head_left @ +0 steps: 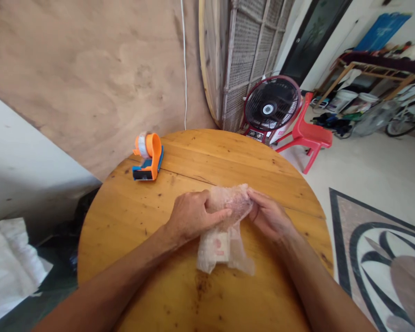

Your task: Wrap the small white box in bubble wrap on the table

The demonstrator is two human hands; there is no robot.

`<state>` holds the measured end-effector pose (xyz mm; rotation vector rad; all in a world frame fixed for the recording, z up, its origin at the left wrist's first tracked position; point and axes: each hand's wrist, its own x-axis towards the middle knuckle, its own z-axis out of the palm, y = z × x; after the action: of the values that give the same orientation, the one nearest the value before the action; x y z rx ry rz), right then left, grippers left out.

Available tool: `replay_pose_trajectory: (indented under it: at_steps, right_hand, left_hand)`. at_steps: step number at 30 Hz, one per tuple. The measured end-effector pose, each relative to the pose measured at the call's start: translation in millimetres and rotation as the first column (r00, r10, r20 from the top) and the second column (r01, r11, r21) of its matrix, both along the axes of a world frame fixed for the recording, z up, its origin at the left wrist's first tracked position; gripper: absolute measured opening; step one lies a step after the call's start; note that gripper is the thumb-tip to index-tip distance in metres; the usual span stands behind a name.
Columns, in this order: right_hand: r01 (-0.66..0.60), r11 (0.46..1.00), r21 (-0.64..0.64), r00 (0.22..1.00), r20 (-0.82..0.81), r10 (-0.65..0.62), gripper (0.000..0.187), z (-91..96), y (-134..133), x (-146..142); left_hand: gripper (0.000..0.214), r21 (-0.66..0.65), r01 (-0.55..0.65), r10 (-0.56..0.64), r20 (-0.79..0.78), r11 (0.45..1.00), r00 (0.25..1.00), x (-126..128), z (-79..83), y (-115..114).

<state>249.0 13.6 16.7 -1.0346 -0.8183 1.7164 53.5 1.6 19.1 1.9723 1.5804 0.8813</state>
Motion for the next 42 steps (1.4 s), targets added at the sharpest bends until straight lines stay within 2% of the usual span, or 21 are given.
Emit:
replay_pose_trajectory:
  at_steps: [4,7,10,12,15,19,26,34,42]
  right_hand:
    - [-0.035,0.999,-0.015,0.999,-0.042,0.035,0.019,1.1,-1,-2]
    - [0.009,1.0,-0.014,0.998,-0.06,-0.01,0.015,-2.8,2,-1]
    - [0.095,0.994,-0.052,0.991,-0.091,-0.099,0.011,-8.4,7,4]
    - [0.138,0.986,-0.099,0.983,-0.112,-0.149,0.008,-10.8,11,8]
    - [0.172,0.978,-0.119,0.975,-0.123,-0.186,0.007,-11.9,15,14]
    - [0.164,0.984,-0.066,0.98,-0.1,-0.17,0.01,-13.2,16,18]
    - [0.156,0.987,-0.027,0.988,-0.02,-0.156,0.014,-15.8,17,19]
    - [0.162,0.987,0.009,0.987,-0.01,-0.162,0.017,-14.0,17,20]
    - [0.201,0.978,0.046,0.979,-0.035,-0.2,0.016,-16.4,18,19]
  left_hand:
    - [0.032,-0.023,0.11,-0.11,-0.038,0.994,0.993,2,0.9,-2]
    - [0.024,-0.074,0.195,-0.196,-0.015,0.978,0.98,0,0.9,0]
    - [0.021,-0.221,0.238,-0.219,0.107,0.946,0.97,-14,4.9,8]
    - [0.018,-0.369,0.297,-0.211,0.257,0.881,0.943,-30,10.6,15]
    - [0.017,-0.409,0.287,-0.1,0.421,0.866,0.901,-51,18.3,25]
    - [0.016,-0.459,0.278,-0.047,0.453,0.844,0.89,-64,16.3,33]
    - [0.015,-0.491,0.24,0.008,0.451,0.837,0.893,-65,1.1,42]
    - [0.016,-0.475,0.239,-0.014,0.429,0.847,0.903,-66,-2.7,45]
    - [0.017,-0.466,0.212,0.024,0.45,0.859,0.892,-65,-3.7,45]
